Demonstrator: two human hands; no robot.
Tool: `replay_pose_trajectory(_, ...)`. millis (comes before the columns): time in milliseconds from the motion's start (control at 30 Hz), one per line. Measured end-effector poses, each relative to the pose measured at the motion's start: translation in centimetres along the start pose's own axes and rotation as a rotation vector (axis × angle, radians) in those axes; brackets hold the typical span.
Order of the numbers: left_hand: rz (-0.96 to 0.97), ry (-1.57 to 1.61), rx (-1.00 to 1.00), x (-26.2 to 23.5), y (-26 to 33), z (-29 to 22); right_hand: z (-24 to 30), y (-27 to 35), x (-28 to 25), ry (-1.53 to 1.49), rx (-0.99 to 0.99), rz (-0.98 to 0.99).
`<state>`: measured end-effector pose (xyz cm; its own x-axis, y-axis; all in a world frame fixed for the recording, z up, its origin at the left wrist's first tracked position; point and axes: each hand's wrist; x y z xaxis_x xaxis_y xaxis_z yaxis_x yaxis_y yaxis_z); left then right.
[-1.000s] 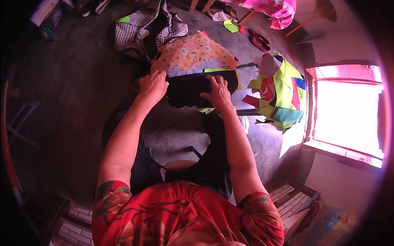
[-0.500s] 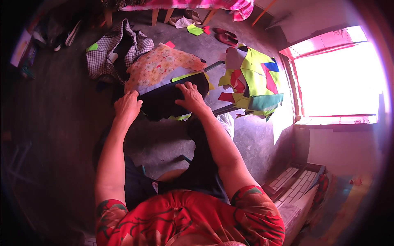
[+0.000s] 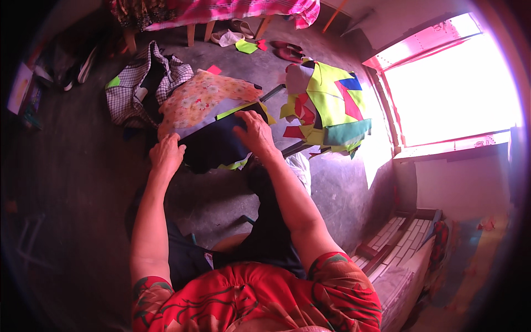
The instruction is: The person sits on the floor and sorts through a pile of colorful fabric pieces, picking them up, unfolding them, and placing them into separate stacks. The person handles various fabric types and colors, organizing them by hand.
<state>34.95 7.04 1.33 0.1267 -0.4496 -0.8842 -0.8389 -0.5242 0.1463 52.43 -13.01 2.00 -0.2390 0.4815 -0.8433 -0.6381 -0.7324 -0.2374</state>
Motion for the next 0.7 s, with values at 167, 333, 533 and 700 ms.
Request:
replay_pose_trajectory(167,-0.022,-0.023,0.025,0.2,-0.3,-0.8,-0.8,0.7,-3.0,-0.035,0.09,-0.064)
replay_pose_trajectory(333,-0.017,-0.007,0.05,0.7,-0.6,-1.2,-1.8,2.4,-7.8,-0.137,0.149,-0.169)
replay_pose_trajectory(533,0.042,-0.028,0.03,0.6,-0.7,-1.9,-8.2,5.2,-15.8,0.031,0.306,-0.5)
replay_pose_trajectory(700,0.059,-0.041,0.033,1.2,-1.1,-2.2,-16.8,6.3,-21.0,0.34,0.407,-0.58)
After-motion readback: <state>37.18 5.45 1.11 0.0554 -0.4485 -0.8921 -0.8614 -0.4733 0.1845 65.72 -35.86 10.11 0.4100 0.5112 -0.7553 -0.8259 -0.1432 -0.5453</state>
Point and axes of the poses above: each hand's wrist, its own y-axis away from the middle knuckle, its own x-axis out of the palm, z = x × y, and after that the axes turned 1 degree about x, right-handed
